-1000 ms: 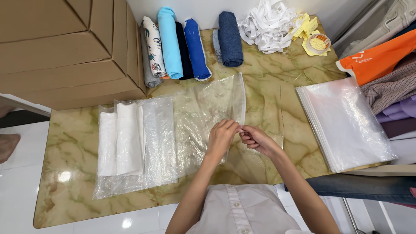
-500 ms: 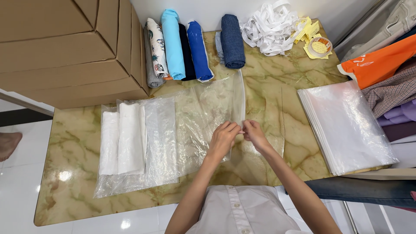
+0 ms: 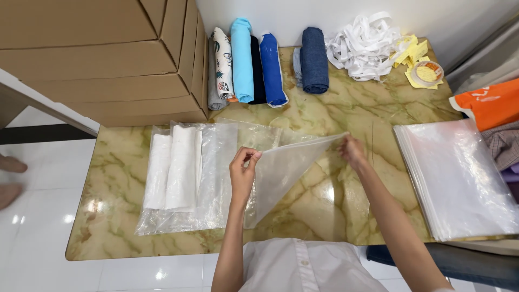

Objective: The person packs rolled-up clothing items into individual plastic zipper bags by hand on a table.

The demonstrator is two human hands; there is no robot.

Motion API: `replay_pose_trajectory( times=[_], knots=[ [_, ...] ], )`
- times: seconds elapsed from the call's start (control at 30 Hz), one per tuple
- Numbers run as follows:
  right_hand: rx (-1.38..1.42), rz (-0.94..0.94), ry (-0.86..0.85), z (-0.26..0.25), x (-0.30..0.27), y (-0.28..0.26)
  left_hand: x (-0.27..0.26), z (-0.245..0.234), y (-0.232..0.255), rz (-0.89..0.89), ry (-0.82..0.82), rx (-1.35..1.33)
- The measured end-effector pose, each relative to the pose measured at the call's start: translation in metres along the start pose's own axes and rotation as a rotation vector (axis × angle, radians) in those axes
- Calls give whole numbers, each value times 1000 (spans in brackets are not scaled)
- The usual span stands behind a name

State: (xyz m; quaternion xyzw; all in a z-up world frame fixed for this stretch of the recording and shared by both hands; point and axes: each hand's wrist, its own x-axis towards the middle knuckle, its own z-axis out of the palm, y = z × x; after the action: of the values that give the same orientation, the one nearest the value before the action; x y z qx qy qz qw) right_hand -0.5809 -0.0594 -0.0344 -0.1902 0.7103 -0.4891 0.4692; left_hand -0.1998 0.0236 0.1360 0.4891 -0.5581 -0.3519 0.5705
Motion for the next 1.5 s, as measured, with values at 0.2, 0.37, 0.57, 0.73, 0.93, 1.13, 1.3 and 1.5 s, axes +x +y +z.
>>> replay_pose_trajectory(
  times=[0.2,0.37,0.57,0.73,0.93,1.13,1.3,1.5],
  knots=[
    [-126,330,-528,63,-178,-91,-6,39,3,-282,-202,-543],
    [337,338,-685,92,-150,-51,-25,72,-5,-423,-386,-768],
    [497,314,-741,101,-211,-99,-33,98,-16,-546,-421,-679],
    [348,151,-873,78,-153,-59,-13,111,-32,-626,-236,-427],
    [210,-145,-592,47,-128,-44,5,137,-48,-622,-428,-139],
    [222,-151,-347,37,-125,-47,-3,182,-101,-459,-452,13],
    [291,-129,-337,31,-126,-28,-9,185,-83,-497,-389,-105],
    [170,-165,-347,30,-150,-41,-3,177,-67,-420,-411,160]
  ],
)
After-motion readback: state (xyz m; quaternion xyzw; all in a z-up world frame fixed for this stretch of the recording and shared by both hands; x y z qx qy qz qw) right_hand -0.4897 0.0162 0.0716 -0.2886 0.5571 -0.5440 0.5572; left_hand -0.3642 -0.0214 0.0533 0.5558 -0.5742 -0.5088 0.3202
